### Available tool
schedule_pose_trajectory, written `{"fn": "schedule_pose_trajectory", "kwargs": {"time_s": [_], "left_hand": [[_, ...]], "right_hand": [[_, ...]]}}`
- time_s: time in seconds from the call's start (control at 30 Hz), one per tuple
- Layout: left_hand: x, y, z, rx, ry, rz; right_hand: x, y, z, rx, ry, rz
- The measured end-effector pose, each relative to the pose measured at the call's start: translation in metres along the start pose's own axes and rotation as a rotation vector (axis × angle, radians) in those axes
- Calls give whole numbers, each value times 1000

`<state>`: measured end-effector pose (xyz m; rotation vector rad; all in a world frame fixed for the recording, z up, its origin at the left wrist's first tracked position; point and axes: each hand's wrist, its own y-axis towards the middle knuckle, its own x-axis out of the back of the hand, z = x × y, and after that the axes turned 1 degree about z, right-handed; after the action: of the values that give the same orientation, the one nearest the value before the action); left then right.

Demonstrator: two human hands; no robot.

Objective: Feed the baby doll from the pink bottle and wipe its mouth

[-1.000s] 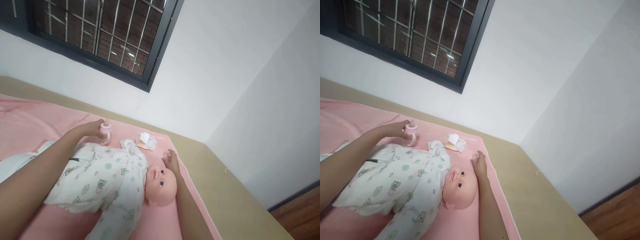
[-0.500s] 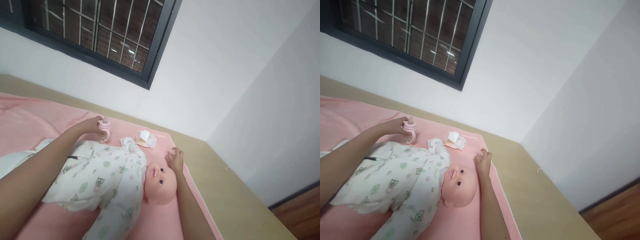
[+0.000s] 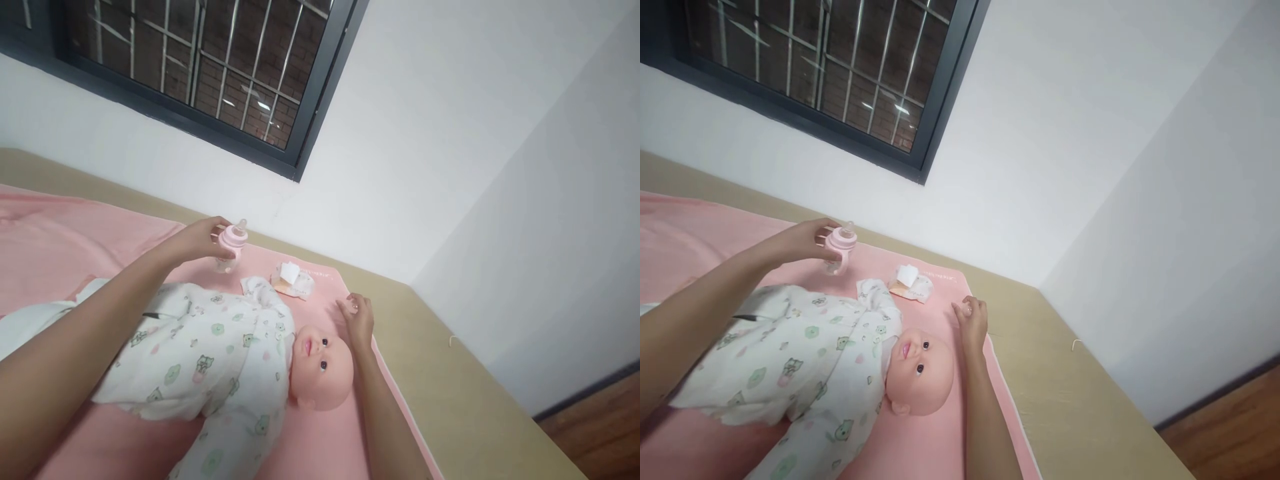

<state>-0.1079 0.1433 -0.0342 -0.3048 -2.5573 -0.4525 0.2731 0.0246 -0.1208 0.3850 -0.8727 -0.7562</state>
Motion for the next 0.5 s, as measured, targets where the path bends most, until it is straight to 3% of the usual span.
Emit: {"fn": "schedule_pose_trajectory", "kwargs": {"time_s": [0.17,0.3,0.4,0.5], "left_hand": [[-25,-18,-35,-209,3,46],[-48,-45,-66,-306,57,51],[-60,-62,-82,-356,97,54],[-65,-71,-89,-401,129,69]], "right_hand": [[23,12,61,104,287,-48],[43,-3,121,292,515,-17],[50,-23,154,509,516,-10],[51,-37,170,619,440,6]]}}
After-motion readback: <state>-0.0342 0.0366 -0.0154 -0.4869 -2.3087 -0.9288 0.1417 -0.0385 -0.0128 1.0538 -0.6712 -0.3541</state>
